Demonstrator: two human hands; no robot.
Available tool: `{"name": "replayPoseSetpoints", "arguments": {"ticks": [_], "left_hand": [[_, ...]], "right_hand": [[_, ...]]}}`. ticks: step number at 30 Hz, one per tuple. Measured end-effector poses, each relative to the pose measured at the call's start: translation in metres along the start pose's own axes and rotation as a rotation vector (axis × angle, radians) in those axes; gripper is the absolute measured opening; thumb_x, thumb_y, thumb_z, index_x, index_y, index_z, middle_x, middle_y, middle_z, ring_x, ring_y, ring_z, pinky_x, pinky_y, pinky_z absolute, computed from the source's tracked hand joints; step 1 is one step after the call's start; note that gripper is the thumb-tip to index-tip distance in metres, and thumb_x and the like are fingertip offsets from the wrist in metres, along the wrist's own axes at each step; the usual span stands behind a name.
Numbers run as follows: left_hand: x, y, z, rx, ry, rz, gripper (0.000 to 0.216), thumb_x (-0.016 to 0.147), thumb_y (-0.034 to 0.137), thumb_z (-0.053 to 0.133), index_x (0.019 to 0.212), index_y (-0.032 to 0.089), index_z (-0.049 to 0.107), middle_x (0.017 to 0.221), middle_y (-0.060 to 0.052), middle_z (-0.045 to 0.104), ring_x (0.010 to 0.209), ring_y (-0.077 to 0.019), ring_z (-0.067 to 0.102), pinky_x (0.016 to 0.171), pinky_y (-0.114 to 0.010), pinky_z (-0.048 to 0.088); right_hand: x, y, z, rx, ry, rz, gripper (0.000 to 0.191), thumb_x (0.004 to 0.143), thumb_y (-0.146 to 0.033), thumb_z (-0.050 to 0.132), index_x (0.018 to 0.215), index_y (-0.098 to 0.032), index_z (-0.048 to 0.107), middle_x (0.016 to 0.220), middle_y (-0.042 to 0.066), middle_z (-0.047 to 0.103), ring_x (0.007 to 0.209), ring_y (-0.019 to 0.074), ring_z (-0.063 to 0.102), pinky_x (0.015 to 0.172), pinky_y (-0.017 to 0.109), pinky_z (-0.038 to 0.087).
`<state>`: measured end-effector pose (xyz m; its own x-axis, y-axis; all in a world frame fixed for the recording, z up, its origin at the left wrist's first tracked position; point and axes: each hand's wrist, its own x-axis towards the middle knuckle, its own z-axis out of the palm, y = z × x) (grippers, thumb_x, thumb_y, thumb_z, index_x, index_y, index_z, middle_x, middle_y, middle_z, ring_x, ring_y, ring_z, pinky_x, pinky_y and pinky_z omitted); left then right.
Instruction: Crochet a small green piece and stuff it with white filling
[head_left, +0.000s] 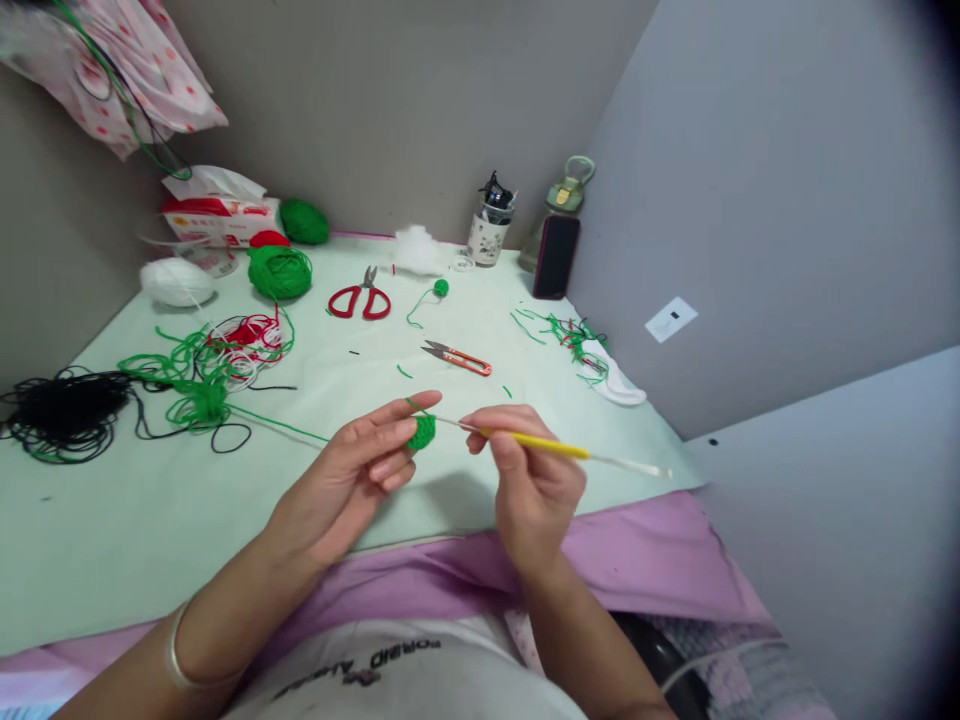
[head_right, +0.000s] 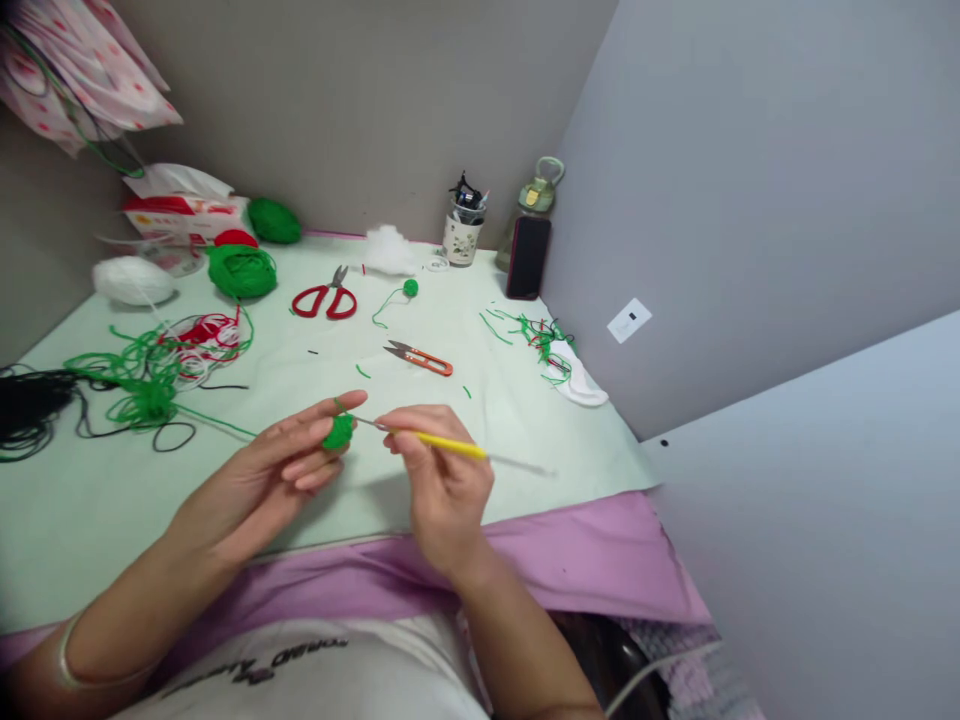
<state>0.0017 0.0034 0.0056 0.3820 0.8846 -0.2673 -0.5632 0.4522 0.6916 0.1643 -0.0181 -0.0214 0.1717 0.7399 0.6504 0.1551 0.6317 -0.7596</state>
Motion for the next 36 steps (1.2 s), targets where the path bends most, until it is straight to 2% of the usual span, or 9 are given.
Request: {"name": "replayPoseSetpoints", "arguments": {"ticks": [3,7,14,19,23,27,31,33,36], "left_hand": [[-0.001,-0.001,-0.001,0.068,-0.001,0.079,0.024,0.078,0.02,0.088,0.102,0.019,0.086,0.068,0.006,0.051,0.05,-0.0005,0.034,0.048,-0.011,0.04],[-0.001,-0.008,-0.003,0.275,-0.031,0.163,0.027,0.083,0.025,0.086,0.109,0.027,0.085,0.082,0.001,0.064,0.062,-0.0055,0.051,0.058,-0.015,0.048],[-0.001,-0.008,-0.01,0.378,0.01,0.203,0.027,0.084,0.03,0.084,0.11,0.03,0.083,0.091,0.0,0.062,0.074,-0.0114,0.055,0.061,-0.02,0.049],[-0.003,-0.009,-0.01,0.521,0.054,0.271,0.026,0.087,0.027,0.08,0.113,0.031,0.081,0.086,0.003,0.062,0.07,-0.0105,0.055,0.067,-0.022,0.048],[-0.008,-0.012,-0.001,0.673,0.198,0.414,0.029,0.082,0.017,0.082,0.11,0.026,0.081,0.079,0.003,0.063,0.069,-0.0117,0.055,0.073,-0.024,0.049],[-0.008,-0.013,0.002,0.385,0.111,0.242,0.041,0.077,0.019,0.087,0.117,0.023,0.079,0.072,0.004,0.061,0.059,-0.0092,0.05,0.059,-0.021,0.047],[-0.004,-0.006,-0.002,0.084,0.013,-0.017,0.04,0.079,0.022,0.088,0.118,0.016,0.08,0.06,0.01,0.041,0.047,-0.0021,0.024,0.044,-0.014,0.035],[-0.003,-0.003,-0.003,0.064,0.015,-0.001,0.039,0.079,0.02,0.088,0.117,0.018,0.081,0.063,0.009,0.043,0.046,-0.0004,0.022,0.043,-0.012,0.034],[-0.004,-0.003,-0.001,0.125,-0.007,0.06,0.036,0.08,0.02,0.088,0.115,0.023,0.082,0.076,0.006,0.055,0.046,0.0009,0.028,0.044,-0.013,0.039]], "right_hand": [[0.004,-0.001,0.001,0.232,0.001,0.202,0.02,0.104,-0.023,0.06,0.101,-0.027,0.08,0.092,0.002,0.074,0.073,0.0139,0.066,0.066,0.03,0.055],[0.004,0.0,0.003,0.182,-0.063,0.24,0.016,0.101,-0.025,0.066,0.101,-0.027,0.082,0.096,0.002,0.077,0.082,0.0145,0.067,0.075,0.03,0.054],[0.005,0.001,0.0,0.407,-0.045,0.388,0.021,0.105,-0.032,0.059,0.097,-0.024,0.077,0.091,0.002,0.078,0.076,0.0125,0.069,0.072,0.028,0.056],[0.002,-0.008,-0.003,0.078,-0.092,0.204,0.023,0.108,-0.023,0.052,0.104,-0.025,0.074,0.098,0.002,0.077,0.081,0.0131,0.071,0.076,0.03,0.059],[-0.006,-0.004,-0.002,-0.278,-0.195,-0.23,0.029,0.103,-0.011,0.054,0.123,-0.024,0.069,0.103,0.007,0.078,0.091,0.019,0.073,0.079,0.034,0.061],[-0.011,0.005,0.001,-0.54,-0.179,-0.46,0.033,0.1,-0.013,0.06,0.128,-0.027,0.069,0.108,0.01,0.076,0.097,0.0224,0.073,0.078,0.035,0.062],[-0.007,0.003,0.0,-0.243,-0.054,-0.205,0.026,0.103,-0.014,0.056,0.116,-0.027,0.074,0.1,0.006,0.076,0.089,0.0189,0.072,0.075,0.033,0.061],[-0.003,0.0,0.0,-0.035,0.013,0.005,0.021,0.105,-0.02,0.054,0.106,-0.026,0.075,0.091,0.004,0.074,0.077,0.0171,0.068,0.069,0.033,0.059],[0.002,-0.001,0.002,0.116,-0.011,0.141,0.02,0.105,-0.028,0.058,0.098,-0.024,0.077,0.09,0.004,0.075,0.074,0.0161,0.067,0.066,0.032,0.057]]}}
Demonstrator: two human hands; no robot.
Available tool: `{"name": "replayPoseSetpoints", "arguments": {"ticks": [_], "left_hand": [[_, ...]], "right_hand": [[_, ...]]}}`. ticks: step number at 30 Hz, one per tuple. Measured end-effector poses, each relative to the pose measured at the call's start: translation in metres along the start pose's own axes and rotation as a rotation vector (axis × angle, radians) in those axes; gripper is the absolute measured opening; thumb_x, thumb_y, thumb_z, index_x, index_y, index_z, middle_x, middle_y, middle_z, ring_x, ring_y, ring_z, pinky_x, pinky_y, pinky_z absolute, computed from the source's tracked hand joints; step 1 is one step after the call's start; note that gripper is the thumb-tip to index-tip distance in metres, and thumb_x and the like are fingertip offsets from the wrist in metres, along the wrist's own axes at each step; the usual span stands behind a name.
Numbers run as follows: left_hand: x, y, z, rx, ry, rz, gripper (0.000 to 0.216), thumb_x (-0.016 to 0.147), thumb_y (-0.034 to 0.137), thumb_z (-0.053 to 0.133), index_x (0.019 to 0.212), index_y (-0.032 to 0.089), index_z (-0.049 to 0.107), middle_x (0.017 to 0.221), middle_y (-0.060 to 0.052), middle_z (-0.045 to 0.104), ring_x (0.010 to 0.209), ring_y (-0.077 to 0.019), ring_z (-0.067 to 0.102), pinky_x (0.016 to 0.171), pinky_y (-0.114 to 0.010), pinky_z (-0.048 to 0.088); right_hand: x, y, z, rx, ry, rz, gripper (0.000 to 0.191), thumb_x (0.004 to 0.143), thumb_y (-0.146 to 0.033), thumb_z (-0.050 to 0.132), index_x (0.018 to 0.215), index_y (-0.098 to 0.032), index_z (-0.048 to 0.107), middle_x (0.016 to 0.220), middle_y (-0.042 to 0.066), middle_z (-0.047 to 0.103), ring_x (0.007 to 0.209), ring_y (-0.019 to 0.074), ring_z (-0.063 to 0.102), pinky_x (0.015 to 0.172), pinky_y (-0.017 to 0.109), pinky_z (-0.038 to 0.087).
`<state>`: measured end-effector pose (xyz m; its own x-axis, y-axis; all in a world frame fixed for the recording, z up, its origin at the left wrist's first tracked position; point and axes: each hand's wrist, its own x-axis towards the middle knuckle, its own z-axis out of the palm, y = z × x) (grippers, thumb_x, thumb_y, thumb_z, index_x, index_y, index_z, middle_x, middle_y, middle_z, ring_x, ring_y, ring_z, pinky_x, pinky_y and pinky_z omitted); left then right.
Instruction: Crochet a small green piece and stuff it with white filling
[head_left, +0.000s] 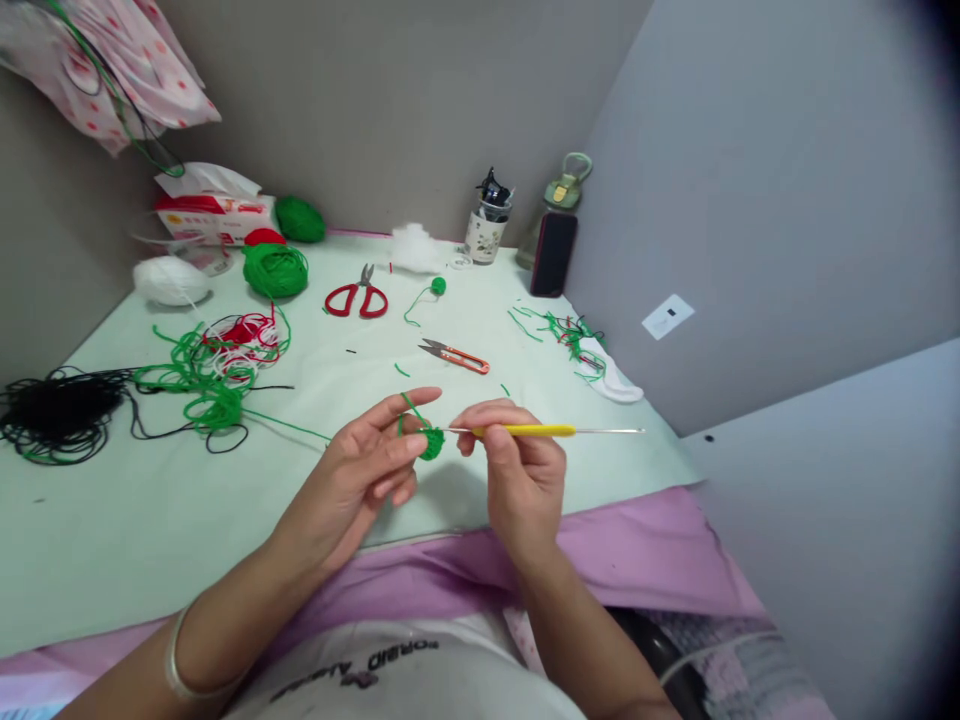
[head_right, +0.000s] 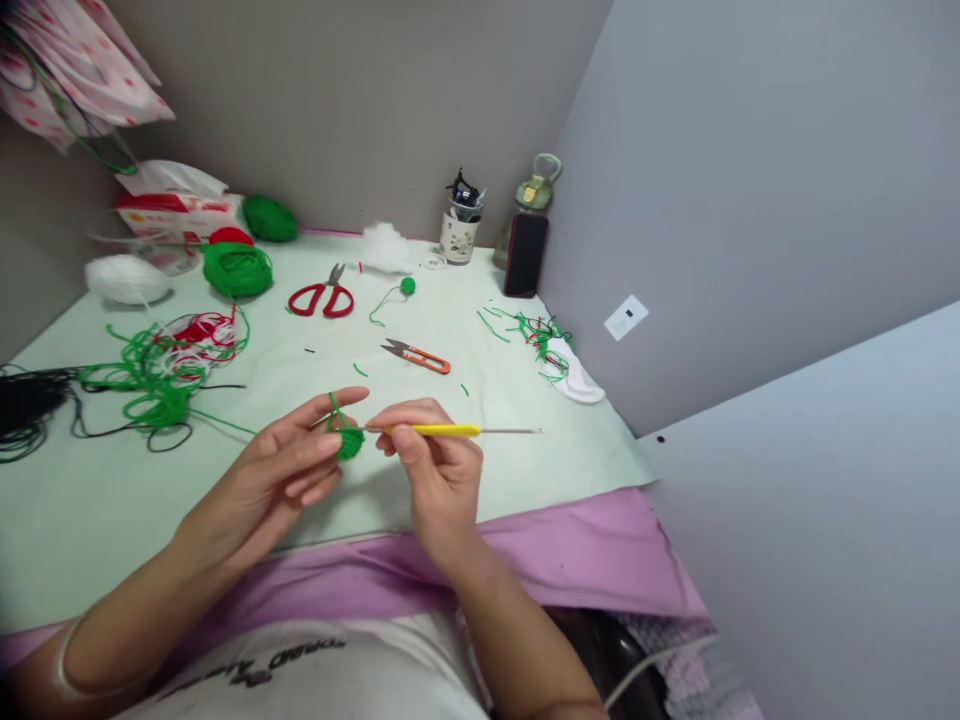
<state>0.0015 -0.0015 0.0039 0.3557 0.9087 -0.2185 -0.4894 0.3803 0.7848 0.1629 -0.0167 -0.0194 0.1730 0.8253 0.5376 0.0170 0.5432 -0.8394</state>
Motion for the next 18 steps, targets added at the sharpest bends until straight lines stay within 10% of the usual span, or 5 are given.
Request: {"name": "replayPoseSetpoints", "arguments": {"ticks": [6,10,18], "left_hand": [[0.0,-0.009,0.006,0.13,0.079,0.109,0.044,0.077,0.022,0.09,0.12,0.025,0.08,0.082,0.002,0.065,0.055,-0.0046,0.049,0.05,-0.014,0.044],[0.002,-0.006,0.005,-0.026,0.052,-0.04,0.038,0.078,0.023,0.088,0.115,0.018,0.082,0.061,0.008,0.049,0.046,-0.0016,0.026,0.048,-0.014,0.042],[0.002,-0.003,-0.001,0.069,0.053,0.041,0.033,0.079,0.022,0.086,0.112,0.023,0.083,0.087,0.001,0.066,0.053,-0.0038,0.039,0.055,-0.018,0.046]], "right_hand": [[-0.007,0.006,0.001,-0.262,-0.081,-0.171,0.023,0.103,-0.017,0.059,0.114,-0.028,0.077,0.101,0.005,0.079,0.089,0.0187,0.073,0.076,0.034,0.062],[-0.011,0.009,-0.002,-0.475,-0.131,-0.394,0.033,0.099,-0.014,0.063,0.124,-0.032,0.075,0.114,0.008,0.078,0.101,0.0218,0.073,0.082,0.037,0.062],[0.002,0.001,-0.002,0.053,-0.041,0.105,0.019,0.101,-0.034,0.064,0.097,-0.023,0.079,0.091,0.005,0.076,0.072,0.0158,0.068,0.066,0.032,0.057]]}}
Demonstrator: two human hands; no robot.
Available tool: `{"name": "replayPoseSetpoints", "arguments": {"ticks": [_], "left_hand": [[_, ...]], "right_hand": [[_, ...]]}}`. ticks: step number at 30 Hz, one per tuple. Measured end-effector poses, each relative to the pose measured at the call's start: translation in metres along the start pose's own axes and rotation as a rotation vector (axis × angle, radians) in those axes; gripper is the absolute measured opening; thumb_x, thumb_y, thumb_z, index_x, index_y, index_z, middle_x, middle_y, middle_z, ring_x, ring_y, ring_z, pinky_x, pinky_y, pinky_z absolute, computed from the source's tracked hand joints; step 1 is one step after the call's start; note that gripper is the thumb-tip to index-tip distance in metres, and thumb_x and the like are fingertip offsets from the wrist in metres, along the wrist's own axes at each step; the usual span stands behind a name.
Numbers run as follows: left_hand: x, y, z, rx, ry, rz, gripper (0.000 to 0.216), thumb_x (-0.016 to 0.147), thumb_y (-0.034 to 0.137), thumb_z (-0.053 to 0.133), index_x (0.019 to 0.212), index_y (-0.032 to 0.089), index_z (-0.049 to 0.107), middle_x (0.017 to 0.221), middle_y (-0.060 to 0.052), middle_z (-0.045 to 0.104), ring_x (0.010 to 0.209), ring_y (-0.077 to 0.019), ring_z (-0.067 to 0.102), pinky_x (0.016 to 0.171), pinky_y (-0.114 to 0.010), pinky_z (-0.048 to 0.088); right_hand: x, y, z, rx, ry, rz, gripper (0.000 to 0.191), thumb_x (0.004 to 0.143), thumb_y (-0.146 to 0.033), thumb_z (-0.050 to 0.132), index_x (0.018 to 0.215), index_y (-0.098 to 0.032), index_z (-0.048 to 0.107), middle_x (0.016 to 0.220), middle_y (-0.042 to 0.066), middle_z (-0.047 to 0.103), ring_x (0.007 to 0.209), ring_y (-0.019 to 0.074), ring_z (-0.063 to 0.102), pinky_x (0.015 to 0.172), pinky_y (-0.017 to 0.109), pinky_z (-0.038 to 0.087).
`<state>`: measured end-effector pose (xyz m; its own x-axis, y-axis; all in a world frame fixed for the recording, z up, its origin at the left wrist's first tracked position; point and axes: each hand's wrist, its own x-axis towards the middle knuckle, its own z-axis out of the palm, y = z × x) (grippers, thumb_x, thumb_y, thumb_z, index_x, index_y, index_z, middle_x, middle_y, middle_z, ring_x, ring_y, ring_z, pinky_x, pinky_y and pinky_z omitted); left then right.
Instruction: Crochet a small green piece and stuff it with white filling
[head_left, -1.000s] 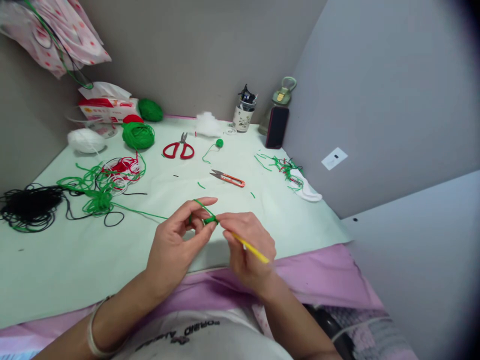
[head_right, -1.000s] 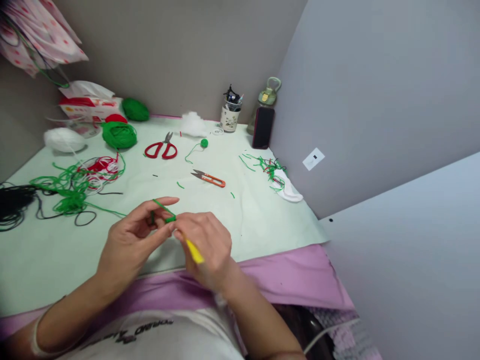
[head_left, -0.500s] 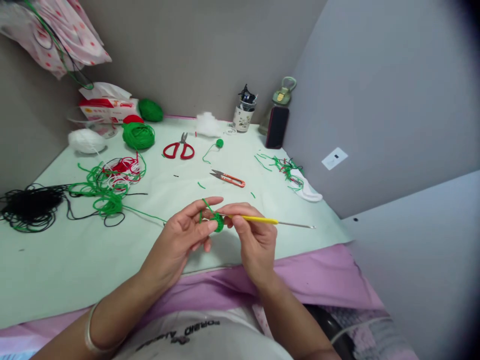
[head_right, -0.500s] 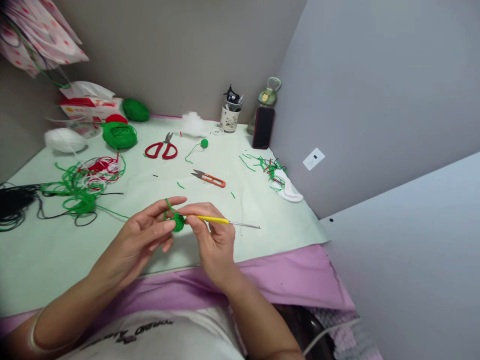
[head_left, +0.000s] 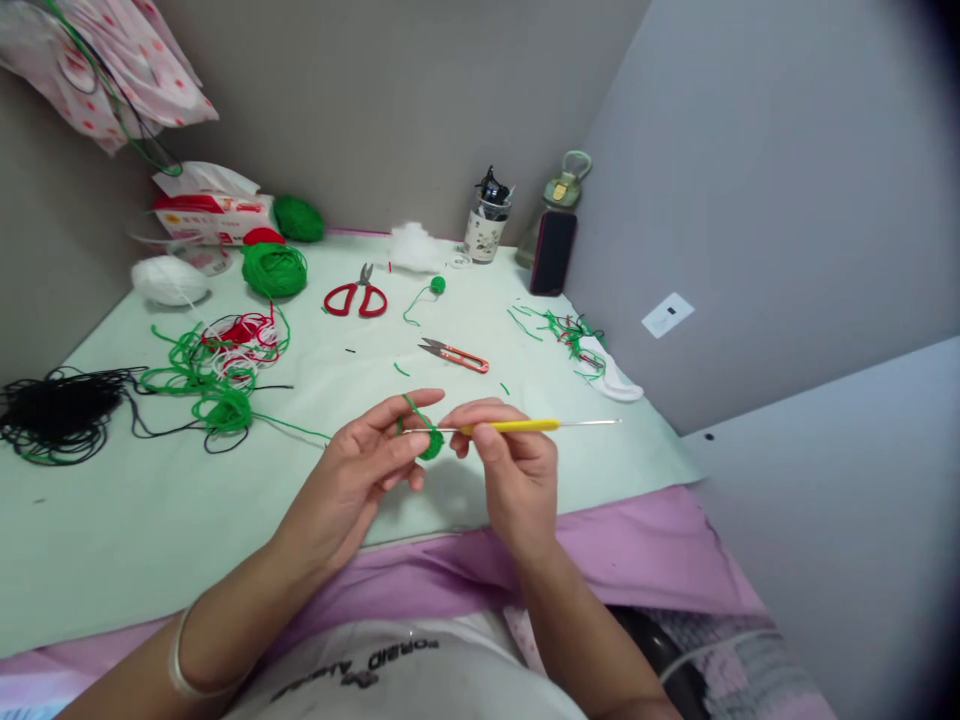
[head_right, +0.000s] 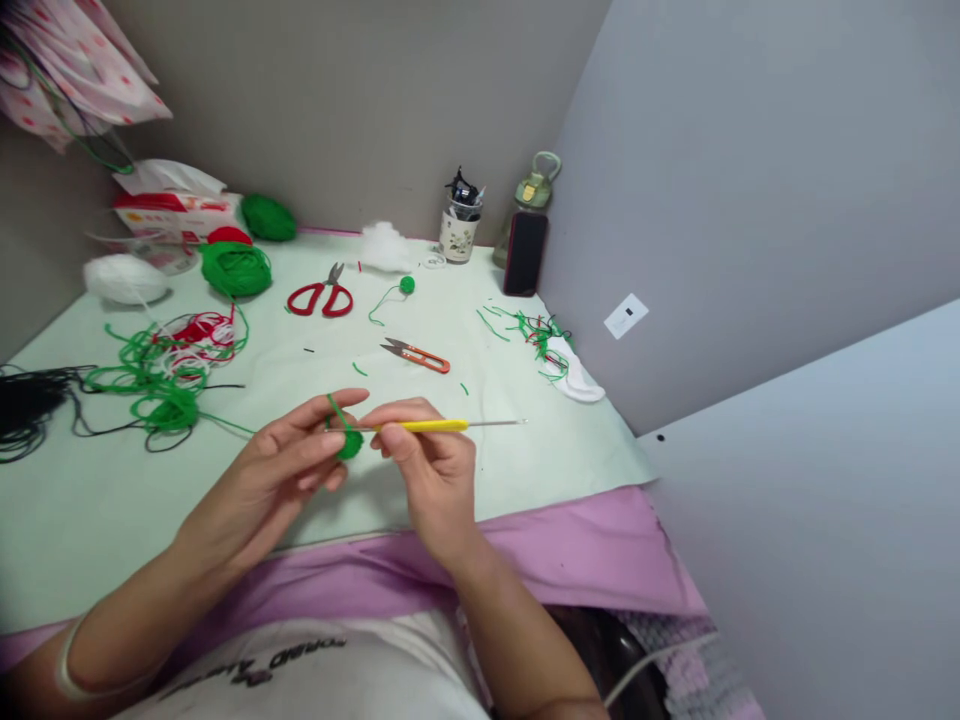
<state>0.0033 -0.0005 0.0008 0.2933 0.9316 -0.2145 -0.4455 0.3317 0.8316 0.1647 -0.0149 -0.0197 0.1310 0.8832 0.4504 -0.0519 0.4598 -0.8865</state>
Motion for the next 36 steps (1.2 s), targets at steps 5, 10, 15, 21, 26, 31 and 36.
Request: {"name": "replayPoseSetpoints", "arguments": {"ticks": [5,10,15,21,26,31,36], "left_hand": [[-0.002,-0.005,-0.002,0.188,0.01,0.088,0.034,0.083,0.029,0.085,0.117,0.028,0.082,0.092,-0.003,0.07,0.086,-0.0169,0.059,0.075,-0.025,0.047],[-0.002,-0.002,-0.003,0.199,0.025,0.106,0.031,0.082,0.028,0.085,0.113,0.029,0.083,0.089,-0.001,0.064,0.085,-0.0165,0.054,0.076,-0.025,0.044],[-0.004,-0.002,-0.003,0.298,0.055,0.179,0.032,0.084,0.025,0.082,0.115,0.029,0.082,0.086,0.0,0.062,0.075,-0.0156,0.05,0.071,-0.026,0.043],[-0.007,-0.004,0.004,0.399,0.174,0.296,0.036,0.081,0.017,0.083,0.116,0.027,0.081,0.085,0.002,0.065,0.075,-0.0137,0.053,0.078,-0.024,0.047],[-0.002,-0.002,0.001,0.02,-0.01,-0.035,0.045,0.082,0.023,0.085,0.127,0.022,0.077,0.059,0.01,0.047,0.05,-0.0048,0.033,0.066,-0.018,0.048],[0.002,0.005,-0.002,-0.094,-0.022,-0.077,0.039,0.08,0.022,0.088,0.118,0.021,0.081,0.061,0.01,0.049,0.046,-0.0008,0.022,0.072,-0.019,0.053],[-0.001,0.003,0.001,0.016,-0.032,-0.018,0.041,0.08,0.026,0.089,0.12,0.025,0.081,0.075,0.005,0.06,0.052,-0.0024,0.029,0.048,-0.012,0.03]], "right_hand": [[0.001,0.004,0.0,0.052,0.035,0.071,0.019,0.1,-0.035,0.066,0.095,-0.022,0.078,0.09,0.004,0.077,0.07,0.0141,0.066,0.065,0.03,0.056],[0.003,0.002,-0.001,0.145,0.014,0.096,0.023,0.104,-0.036,0.059,0.095,-0.02,0.072,0.085,0.005,0.077,0.067,0.0138,0.067,0.064,0.03,0.056],[-0.004,-0.006,-0.001,-0.158,0.006,-0.082,0.021,0.107,-0.026,0.052,0.101,-0.022,0.072,0.093,0.005,0.078,0.073,0.0151,0.071,0.068,0.032,0.06],[-0.013,0.003,0.002,-0.657,-0.107,-0.632,0.029,0.102,-0.013,0.053,0.126,-0.023,0.066,0.101,0.01,0.078,0.089,0.0211,0.074,0.073,0.035,0.062],[-0.013,0.005,0.0,-0.607,-0.058,-0.524,0.031,0.102,-0.014,0.055,0.123,-0.03,0.071,0.105,0.007,0.075,0.094,0.0197,0.073,0.078,0.034,0.062],[-0.004,0.002,0.0,0.002,0.076,-0.086,0.021,0.105,-0.029,0.056,0.099,-0.023,0.075,0.089,0.004,0.072,0.069,0.0151,0.067,0.064,0.032,0.057],[0.0,0.007,0.003,0.123,0.032,0.024,0.02,0.103,-0.036,0.063,0.101,-0.023,0.078,0.095,0.004,0.076,0.072,0.014,0.068,0.066,0.03,0.055]]}}
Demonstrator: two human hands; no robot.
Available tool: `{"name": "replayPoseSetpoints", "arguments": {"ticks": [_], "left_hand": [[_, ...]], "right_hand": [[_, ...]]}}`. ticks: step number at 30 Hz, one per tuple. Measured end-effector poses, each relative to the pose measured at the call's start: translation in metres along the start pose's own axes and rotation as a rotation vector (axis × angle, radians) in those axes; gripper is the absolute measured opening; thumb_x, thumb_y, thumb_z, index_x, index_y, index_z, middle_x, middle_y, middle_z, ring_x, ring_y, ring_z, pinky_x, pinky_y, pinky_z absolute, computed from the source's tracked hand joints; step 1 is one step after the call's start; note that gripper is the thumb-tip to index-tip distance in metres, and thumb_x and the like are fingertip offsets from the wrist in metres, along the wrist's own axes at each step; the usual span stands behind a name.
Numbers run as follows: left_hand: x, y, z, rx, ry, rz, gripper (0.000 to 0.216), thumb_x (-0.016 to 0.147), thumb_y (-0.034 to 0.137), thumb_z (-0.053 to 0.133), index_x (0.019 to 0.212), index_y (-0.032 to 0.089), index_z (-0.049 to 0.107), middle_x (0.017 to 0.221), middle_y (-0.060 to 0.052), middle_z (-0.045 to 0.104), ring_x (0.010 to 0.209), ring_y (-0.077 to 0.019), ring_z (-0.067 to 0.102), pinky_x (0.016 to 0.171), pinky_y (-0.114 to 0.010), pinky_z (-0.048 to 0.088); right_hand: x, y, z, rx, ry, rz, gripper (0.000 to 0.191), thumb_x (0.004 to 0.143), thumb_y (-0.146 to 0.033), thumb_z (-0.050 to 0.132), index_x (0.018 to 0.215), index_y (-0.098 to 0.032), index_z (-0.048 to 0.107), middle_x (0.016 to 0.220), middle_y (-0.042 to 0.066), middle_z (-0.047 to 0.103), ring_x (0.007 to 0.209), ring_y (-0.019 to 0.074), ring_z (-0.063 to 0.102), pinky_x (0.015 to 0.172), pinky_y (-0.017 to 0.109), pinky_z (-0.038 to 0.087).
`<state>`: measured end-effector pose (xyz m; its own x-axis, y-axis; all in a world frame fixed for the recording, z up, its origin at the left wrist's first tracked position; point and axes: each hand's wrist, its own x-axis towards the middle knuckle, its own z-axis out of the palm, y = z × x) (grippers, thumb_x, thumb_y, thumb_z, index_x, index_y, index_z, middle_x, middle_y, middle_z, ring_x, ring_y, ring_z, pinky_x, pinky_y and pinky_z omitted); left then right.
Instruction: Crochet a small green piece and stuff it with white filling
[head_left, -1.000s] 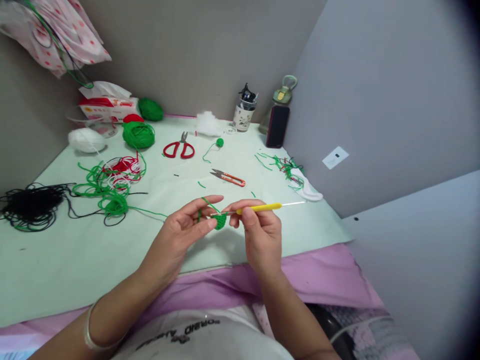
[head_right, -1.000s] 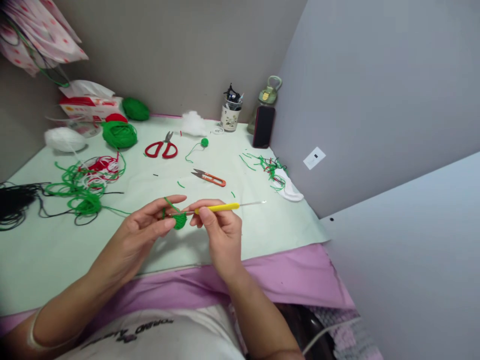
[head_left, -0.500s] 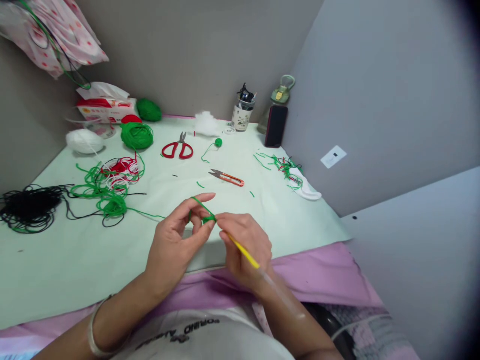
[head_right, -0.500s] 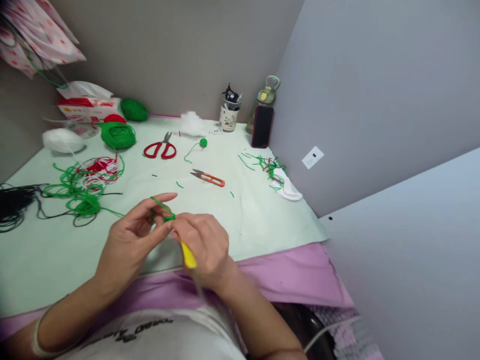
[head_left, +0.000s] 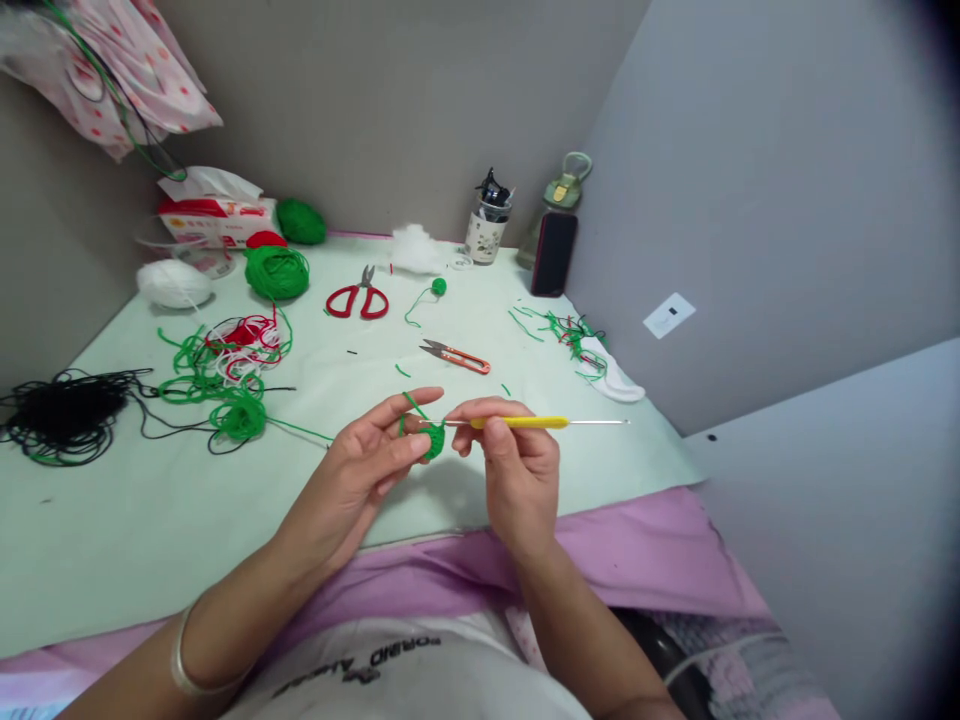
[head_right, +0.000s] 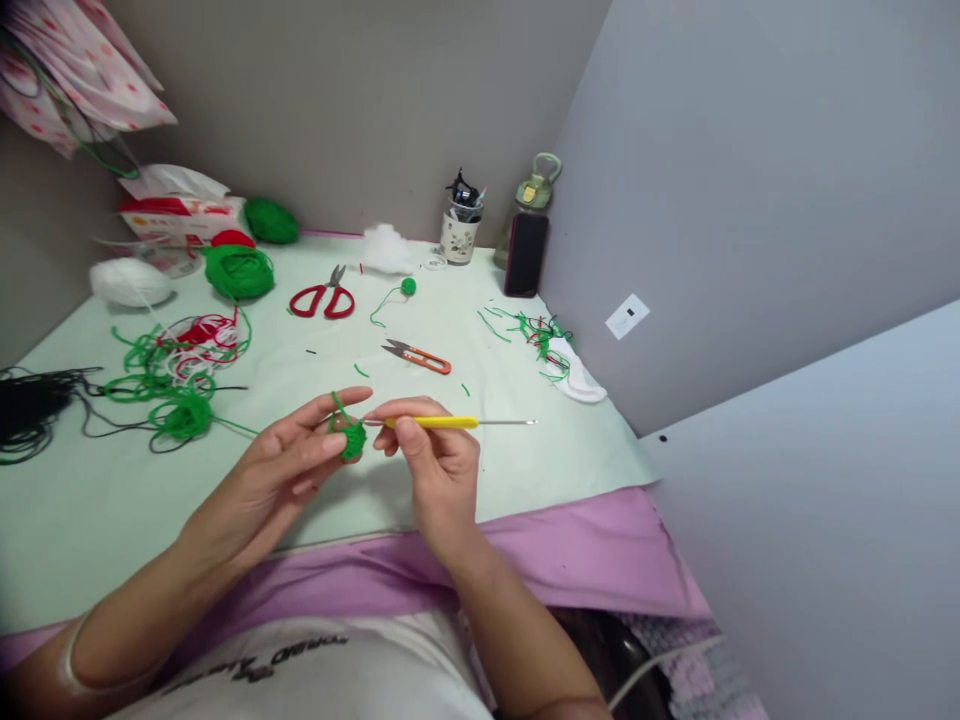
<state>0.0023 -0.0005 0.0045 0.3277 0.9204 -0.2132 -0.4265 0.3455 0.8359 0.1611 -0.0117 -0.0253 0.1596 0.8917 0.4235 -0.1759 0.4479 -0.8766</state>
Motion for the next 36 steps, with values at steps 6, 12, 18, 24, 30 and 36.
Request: {"name": "replayPoseSetpoints", "arguments": {"ticks": [6,12,18,24,30,36], "left_hand": [[-0.002,-0.002,-0.001,0.042,-0.022,-0.005,0.047,0.083,0.027,0.087,0.128,0.028,0.077,0.093,-0.001,0.072,0.086,-0.0121,0.058,0.079,-0.02,0.046],[-0.001,-0.002,-0.005,0.079,-0.004,0.037,0.042,0.082,0.029,0.087,0.123,0.03,0.079,0.086,0.002,0.065,0.087,-0.0133,0.055,0.082,-0.024,0.044],[-0.002,-0.01,-0.004,0.297,0.103,0.226,0.041,0.084,0.025,0.086,0.124,0.033,0.078,0.084,0.005,0.062,0.076,-0.0097,0.051,0.076,-0.021,0.043],[-0.001,-0.007,-0.001,0.006,-0.005,-0.021,0.053,0.08,0.028,0.09,0.131,0.025,0.074,0.075,0.005,0.064,0.068,-0.0082,0.056,0.074,-0.02,0.048],[0.002,0.0,-0.005,-0.079,-0.017,-0.059,0.045,0.079,0.025,0.09,0.123,0.023,0.08,0.065,0.009,0.058,0.047,-0.0006,0.032,0.077,-0.021,0.051],[0.0,-0.011,0.002,0.067,0.039,0.1,0.044,0.079,0.026,0.09,0.122,0.029,0.08,0.089,0.002,0.071,0.086,-0.0107,0.062,0.081,-0.017,0.049]], "right_hand": [[-0.001,-0.002,-0.001,0.029,-0.013,0.053,0.019,0.104,-0.033,0.062,0.1,-0.025,0.079,0.093,0.003,0.078,0.071,0.0124,0.067,0.068,0.028,0.053],[-0.001,-0.009,-0.003,0.045,-0.025,0.038,0.023,0.107,-0.034,0.054,0.098,-0.023,0.072,0.091,0.003,0.079,0.069,0.0137,0.069,0.066,0.03,0.057],[-0.009,-0.012,-0.004,-0.516,-0.147,-0.398,0.023,0.105,-0.015,0.051,0.116,-0.023,0.07,0.1,0.007,0.078,0.085,0.0174,0.073,0.075,0.033,0.061],[-0.015,-0.002,-0.006,-0.789,-0.16,-0.613,0.037,0.101,-0.01,0.057,0.13,-0.029,0.07,0.111,0.008,0.075,0.099,0.0208,0.074,0.081,0.035,0.064],[-0.005,-0.006,-0.003,-0.162,0.011,-0.21,0.023,0.105,-0.022,0.055,0.104,-0.027,0.077,0.092,0.003,0.074,0.072,0.0152,0.067,0.064,0.032,0.059],[-0.006,-0.003,-0.001,-0.386,-0.066,-0.288,0.022,0.103,-0.018,0.059,0.112,-0.027,0.077,0.098,0.005,0.078,0.088,0.0185,0.073,0.075,0.034,0.062]]}}
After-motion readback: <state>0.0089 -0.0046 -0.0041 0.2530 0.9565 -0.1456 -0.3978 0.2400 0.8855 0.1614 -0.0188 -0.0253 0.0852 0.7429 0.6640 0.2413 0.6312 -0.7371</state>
